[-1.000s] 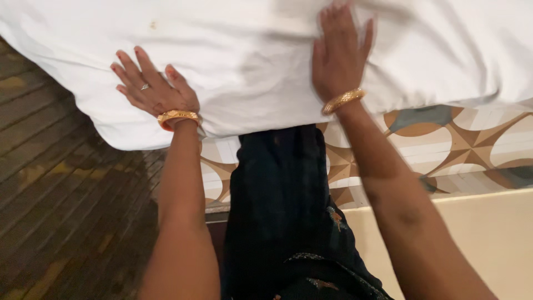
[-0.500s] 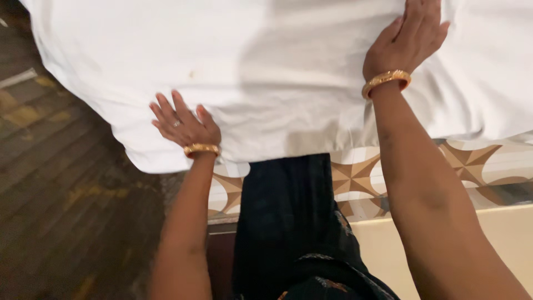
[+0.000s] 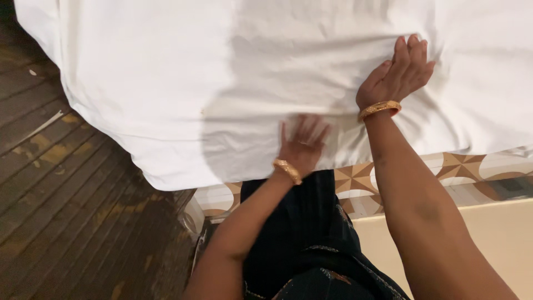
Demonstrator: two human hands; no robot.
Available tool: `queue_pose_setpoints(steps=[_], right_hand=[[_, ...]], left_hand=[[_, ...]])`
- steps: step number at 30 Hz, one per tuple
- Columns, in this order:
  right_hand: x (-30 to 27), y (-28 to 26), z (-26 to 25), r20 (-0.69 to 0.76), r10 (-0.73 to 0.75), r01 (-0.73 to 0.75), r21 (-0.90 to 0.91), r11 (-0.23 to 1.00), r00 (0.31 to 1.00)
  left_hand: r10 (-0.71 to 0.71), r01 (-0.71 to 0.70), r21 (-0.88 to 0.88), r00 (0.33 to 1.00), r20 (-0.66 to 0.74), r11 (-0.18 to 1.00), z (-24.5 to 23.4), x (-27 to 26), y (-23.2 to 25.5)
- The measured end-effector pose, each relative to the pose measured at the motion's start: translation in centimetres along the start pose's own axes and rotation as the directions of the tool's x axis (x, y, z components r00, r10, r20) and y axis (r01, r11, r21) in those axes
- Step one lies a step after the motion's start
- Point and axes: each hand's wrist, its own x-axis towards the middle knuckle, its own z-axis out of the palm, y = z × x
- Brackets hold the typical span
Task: The person spreads a white sheet across a mattress and folds a white cloth over two pillows by hand.
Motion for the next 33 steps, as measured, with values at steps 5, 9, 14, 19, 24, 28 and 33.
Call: queue_pose_setpoints(steps=[5,9,14,19,24,28,33], right_hand=[[-0.1,0.2,0.3,0.016,0.024,-0.024,0.005,1.000,1.000],[-0.2,0.3,0.6,0.005,0.034,-0.034,-0.007,0.999,0.999],[-0.2,0.5,1.1,0.013,0.025,-0.025,-0.028,0.999,1.000],[-0.4,0.7,1.4,-0.001,0.010,-0.010,-0.036,0.999,1.000],[-0.4,0.4,1.3,-0.027,0.008,-0.009,-0.024,1.000,1.000],[-0.3,0.9,2.0,-0.075,-0.018,0.015,-0.036,0.999,0.997],[-0.5,1.4,2.6,-0.107,-0.035,0.031,-0.038,0.999,0.994]], left_hand=[[-0.014,0.020,0.062,0.995,-0.101,0.998,-0.2,0.3,-1.1],[-0.430,0.477,0.092,0.848,-0.308,0.874,-3.7,-5.2,-12.3],[-0.896,0.931,-0.037,0.339,-0.286,0.364,-11.9,-12.9,-19.9],[-0.941,0.963,-0.024,0.256,-0.223,0.267,-12.4,-8.8,-18.0],[-0.473,0.407,-0.255,0.825,-0.310,0.877,-4.4,2.4,-5.0],[-0.154,0.143,-0.063,0.828,-0.538,0.988,-2.9,9.5,4.6],[-0.155,0.273,0.101,0.771,-0.618,0.957,-2.7,11.3,4.9]])
